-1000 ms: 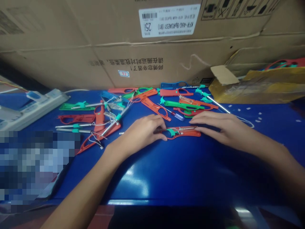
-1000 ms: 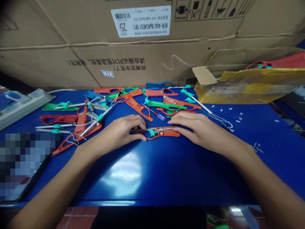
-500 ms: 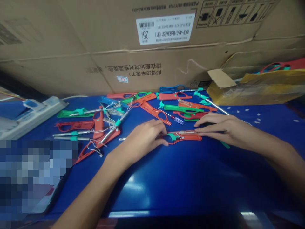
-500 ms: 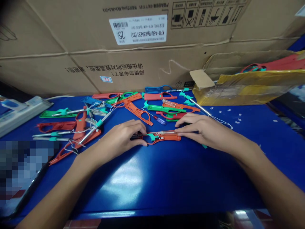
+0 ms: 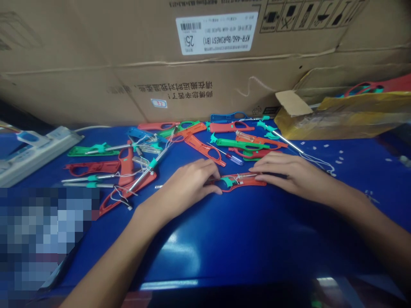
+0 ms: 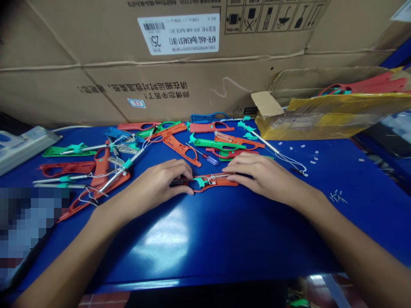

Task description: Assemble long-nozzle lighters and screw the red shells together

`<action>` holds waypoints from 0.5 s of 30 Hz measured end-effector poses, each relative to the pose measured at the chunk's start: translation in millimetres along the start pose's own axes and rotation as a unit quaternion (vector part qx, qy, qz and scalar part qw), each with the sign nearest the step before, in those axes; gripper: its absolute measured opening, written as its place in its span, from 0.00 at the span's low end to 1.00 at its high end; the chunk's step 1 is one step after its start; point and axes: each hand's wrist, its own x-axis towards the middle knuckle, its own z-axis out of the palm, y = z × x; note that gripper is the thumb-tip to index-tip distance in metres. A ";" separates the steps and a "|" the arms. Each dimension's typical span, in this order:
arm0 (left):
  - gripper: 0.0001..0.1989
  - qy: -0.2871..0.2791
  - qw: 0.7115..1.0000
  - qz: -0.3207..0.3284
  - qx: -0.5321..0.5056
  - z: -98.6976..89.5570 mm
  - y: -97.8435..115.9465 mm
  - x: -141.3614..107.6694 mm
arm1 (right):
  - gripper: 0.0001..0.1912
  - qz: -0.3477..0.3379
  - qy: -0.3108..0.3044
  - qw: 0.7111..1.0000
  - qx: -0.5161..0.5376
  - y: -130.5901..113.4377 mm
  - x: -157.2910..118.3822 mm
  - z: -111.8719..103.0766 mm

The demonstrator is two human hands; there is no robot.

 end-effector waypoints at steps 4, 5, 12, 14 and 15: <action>0.11 -0.010 1.000 -0.010 -0.009 -2.0 1.9 0.9 | 0.13 -0.005 0.005 1.000 0.026 -3.9 3.0 3.6; 0.11 -0.012 1.000 -0.013 -0.013 -2.6 2.4 1.1 | 0.12 -0.004 0.007 0.999 0.033 -4.4 3.8 4.7; 0.11 -0.014 0.999 -0.019 -0.021 -3.0 3.1 0.9 | 0.11 0.011 0.011 0.999 0.034 -6.1 4.2 11.9; 0.11 -0.015 0.999 -0.021 -0.022 -2.8 3.3 0.9 | 0.12 -0.001 0.013 1.000 0.019 -7.9 3.6 13.7; 0.11 -0.015 0.999 -0.022 -0.023 -2.8 3.5 0.9 | 0.13 -0.009 0.012 1.000 0.011 -9.1 3.4 14.5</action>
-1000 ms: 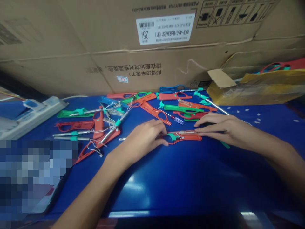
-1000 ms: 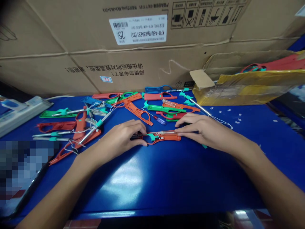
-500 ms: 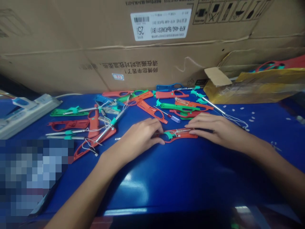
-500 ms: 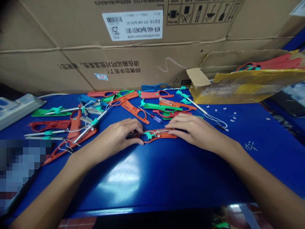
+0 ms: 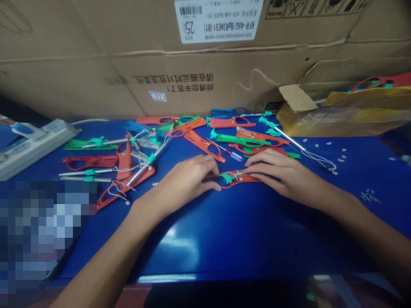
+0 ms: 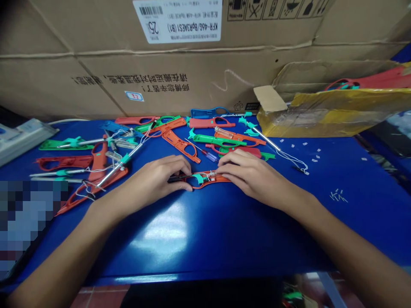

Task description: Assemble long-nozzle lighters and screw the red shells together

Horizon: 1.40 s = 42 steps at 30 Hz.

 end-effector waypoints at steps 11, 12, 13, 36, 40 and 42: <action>0.09 0.000 1.000 0.002 -0.003 -0.5 1.5 1.4 | 0.23 -0.049 -0.006 0.995 -0.091 -9.1 3.7 8.2; 0.09 0.001 1.000 0.002 -0.003 -0.4 1.5 1.4 | 0.23 -0.051 -0.002 0.995 -0.089 -8.7 4.0 8.3; 0.09 0.002 1.000 0.003 -0.003 -0.2 1.3 1.4 | 0.23 -0.052 0.001 0.995 -0.084 -8.4 4.1 8.3; 0.12 0.006 1.000 0.012 0.009 2.0 -2.2 1.3 | 0.19 -0.072 -0.017 0.980 -0.186 -20.0 6.8 5.9; 0.12 0.007 1.000 0.013 0.009 0.1 -1.4 1.0 | 0.22 -0.057 -0.024 0.988 -0.142 -13.6 3.7 3.7; 0.11 0.005 1.000 0.012 0.006 -0.9 0.0 0.7 | 0.24 -0.057 -0.034 0.991 -0.117 -8.5 1.5 2.3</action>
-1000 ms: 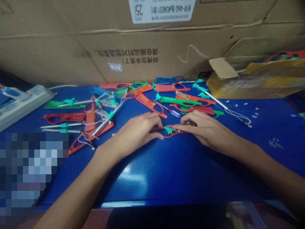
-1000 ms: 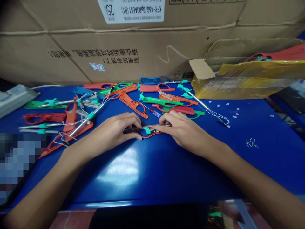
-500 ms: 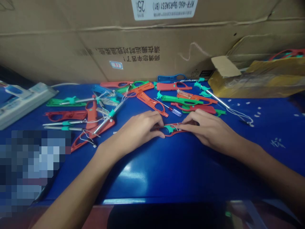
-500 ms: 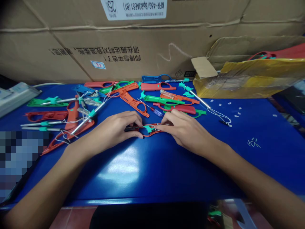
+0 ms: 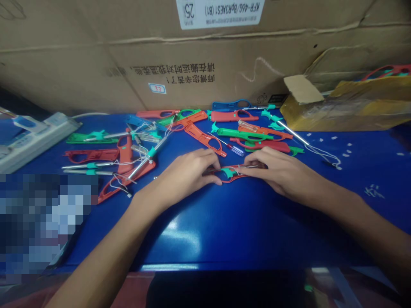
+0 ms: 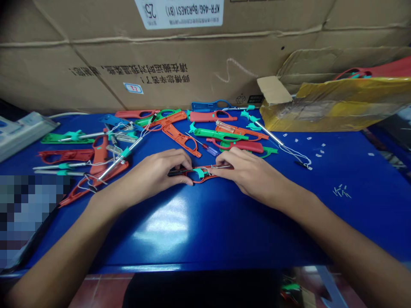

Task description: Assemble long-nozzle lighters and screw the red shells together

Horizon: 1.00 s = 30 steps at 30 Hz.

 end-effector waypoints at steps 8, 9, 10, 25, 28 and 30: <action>0.09 -0.008 1.000 -0.018 -0.001 -2.4 6.1 0.5 | 0.17 0.047 0.009 0.995 0.085 -0.6 -0.9 -4.3; 0.09 -0.009 1.000 -0.019 -0.002 -2.8 6.4 0.5 | 0.16 0.045 0.008 0.996 0.081 -1.6 -0.4 -4.5; 0.09 -0.009 1.000 -0.021 -0.003 -3.1 6.7 0.4 | 0.17 0.041 0.003 0.996 0.077 -2.1 0.0 -4.4; 0.12 -0.007 1.000 -0.003 -0.013 1.2 3.6 1.1 | 0.14 -0.028 -0.007 0.999 -0.029 -3.3 2.0 8.9; 0.11 -0.008 1.000 -0.003 -0.012 0.4 4.5 0.9 | 0.15 -0.011 0.000 1.000 0.008 -2.6 2.9 5.1; 0.10 -0.009 1.000 -0.003 -0.009 -0.4 5.4 0.7 | 0.16 0.001 0.003 0.999 0.048 -0.8 2.8 0.7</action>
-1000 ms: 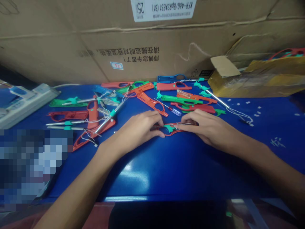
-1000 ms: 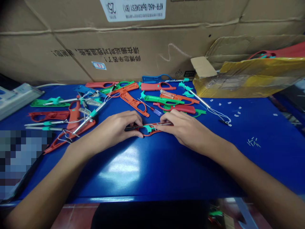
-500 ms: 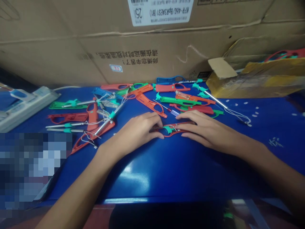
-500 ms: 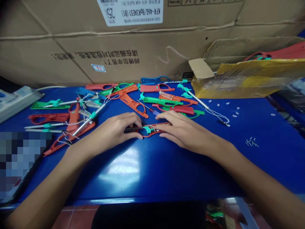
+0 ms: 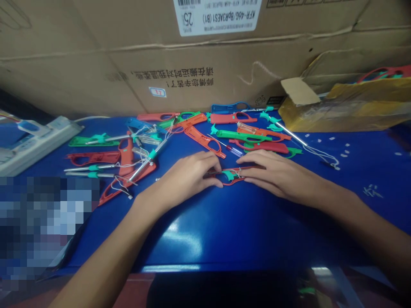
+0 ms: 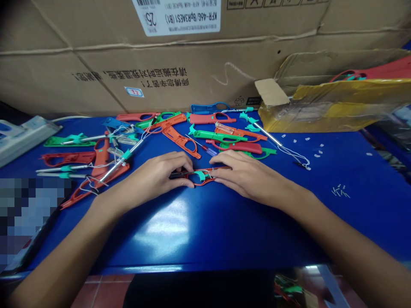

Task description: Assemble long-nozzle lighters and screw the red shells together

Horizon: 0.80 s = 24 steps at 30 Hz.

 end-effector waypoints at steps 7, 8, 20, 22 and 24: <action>0.11 -0.003 1.000 -0.005 0.026 -1.9 3.5 -1.9 | 0.14 0.020 0.033 0.999 0.030 -0.2 -2.3 -13.0; 0.12 -0.003 0.999 -0.006 0.032 -2.4 3.3 -2.3 | 0.14 0.017 0.030 0.999 0.023 -1.8 -1.9 -12.9; 0.11 -0.019 0.999 0.000 0.032 -19.0 -5.4 -7.4 | 0.13 0.016 0.022 0.999 -0.041 0.6 -5.6 -11.4; 0.09 -0.021 0.999 0.005 0.030 -18.2 -5.2 -7.2 | 0.14 0.017 0.030 0.999 -0.042 -2.0 -4.0 -9.0; 0.10 -0.025 0.999 0.010 0.027 -16.9 -4.4 -6.8 | 0.17 0.015 0.031 0.999 -0.041 -6.5 -0.4 -4.2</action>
